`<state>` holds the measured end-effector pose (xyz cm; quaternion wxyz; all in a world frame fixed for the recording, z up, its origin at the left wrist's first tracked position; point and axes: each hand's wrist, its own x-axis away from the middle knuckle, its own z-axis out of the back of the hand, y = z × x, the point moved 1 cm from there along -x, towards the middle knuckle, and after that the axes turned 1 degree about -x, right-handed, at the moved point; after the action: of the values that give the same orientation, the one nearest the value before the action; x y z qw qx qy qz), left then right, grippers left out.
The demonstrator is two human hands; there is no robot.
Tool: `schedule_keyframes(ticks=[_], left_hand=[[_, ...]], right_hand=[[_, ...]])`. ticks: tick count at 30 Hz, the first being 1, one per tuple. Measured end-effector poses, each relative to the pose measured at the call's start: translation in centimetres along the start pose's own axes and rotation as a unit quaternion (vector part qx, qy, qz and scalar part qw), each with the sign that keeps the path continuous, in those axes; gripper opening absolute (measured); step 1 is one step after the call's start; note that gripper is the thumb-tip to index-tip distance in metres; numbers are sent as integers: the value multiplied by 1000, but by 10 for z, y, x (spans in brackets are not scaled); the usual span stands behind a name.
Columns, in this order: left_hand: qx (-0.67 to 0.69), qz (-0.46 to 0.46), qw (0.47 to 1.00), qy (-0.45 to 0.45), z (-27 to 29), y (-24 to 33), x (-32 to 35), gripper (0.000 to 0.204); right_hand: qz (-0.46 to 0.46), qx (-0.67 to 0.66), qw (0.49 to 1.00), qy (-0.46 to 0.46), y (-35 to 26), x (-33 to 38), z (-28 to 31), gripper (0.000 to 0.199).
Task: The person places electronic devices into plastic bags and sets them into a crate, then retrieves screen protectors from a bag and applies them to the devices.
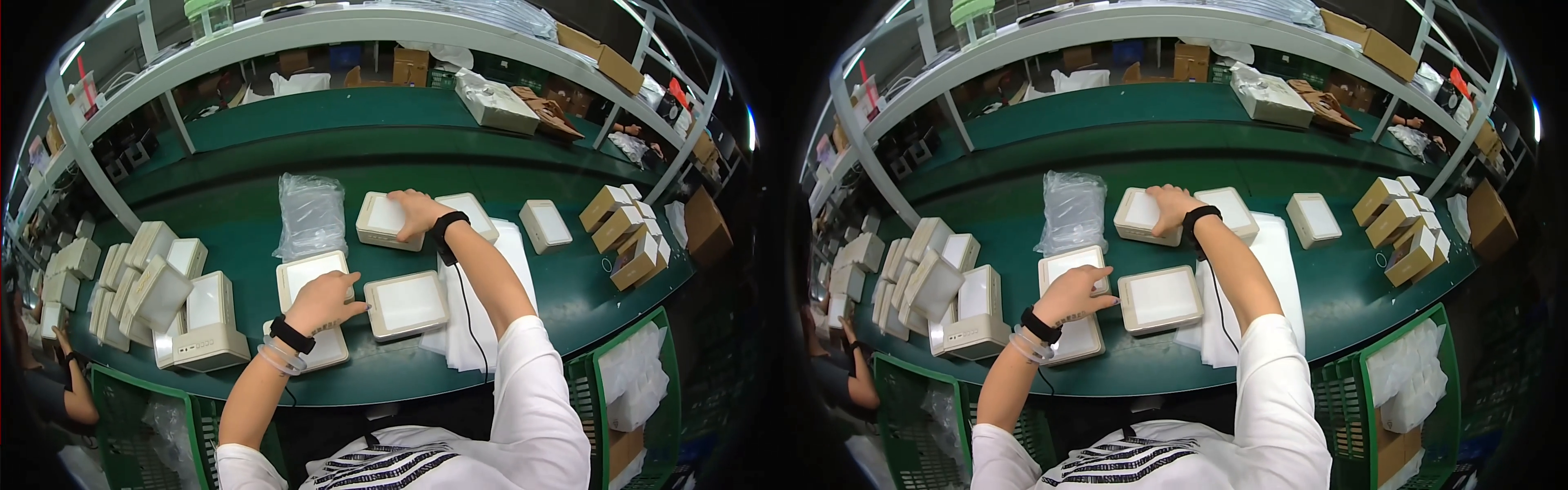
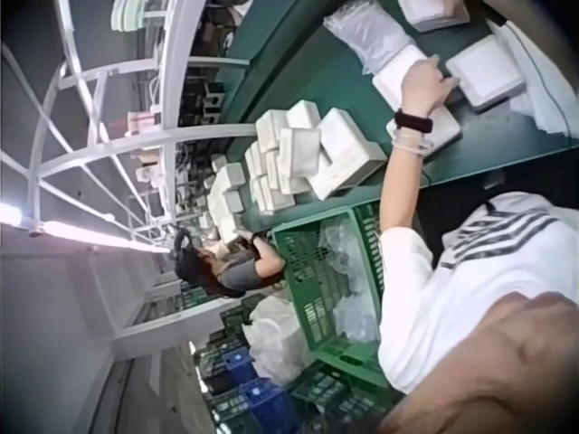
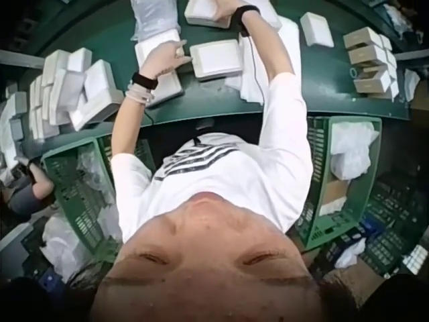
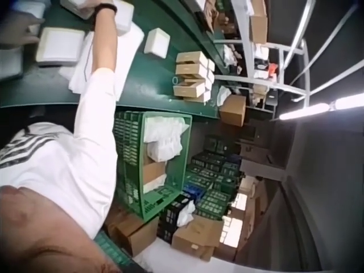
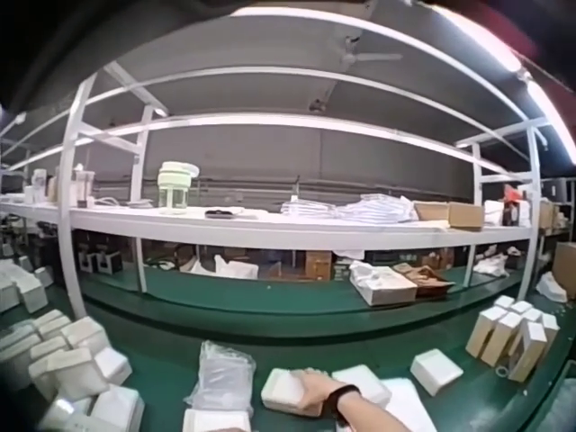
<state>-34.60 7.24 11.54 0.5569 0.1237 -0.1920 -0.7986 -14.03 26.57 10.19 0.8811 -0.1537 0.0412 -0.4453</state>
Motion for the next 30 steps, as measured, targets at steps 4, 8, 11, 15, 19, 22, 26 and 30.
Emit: schedule_keyframes(ticks=[4,8,11,15,19,22,26,30], left_hand=[[12,-14,1000,4,-6,7,9,57],[92,-72,990,82,7,6,78,55],[202,-61,977,22,18,20,107,54],[263,-69,962,6,2,17,130,53],[298,-48,953,17,-3,5,164,52],[314,-10,949,38,-4,1,184,51],[291,56,950,99,-13,-17,205,48],[244,141,940,189,-23,-32,235,51]], right_hand=[[23,47,998,42,20,-8,-19,97],[154,-11,988,3,-48,48,-6,109],[205,111,971,-48,-80,117,-28,109],[195,28,976,-90,-82,110,-43,101],[230,-17,973,-19,-85,71,9,94],[190,21,981,46,-79,25,39,91],[125,-6,992,34,-65,-18,24,95],[140,191,951,196,-91,3,-2,82]])
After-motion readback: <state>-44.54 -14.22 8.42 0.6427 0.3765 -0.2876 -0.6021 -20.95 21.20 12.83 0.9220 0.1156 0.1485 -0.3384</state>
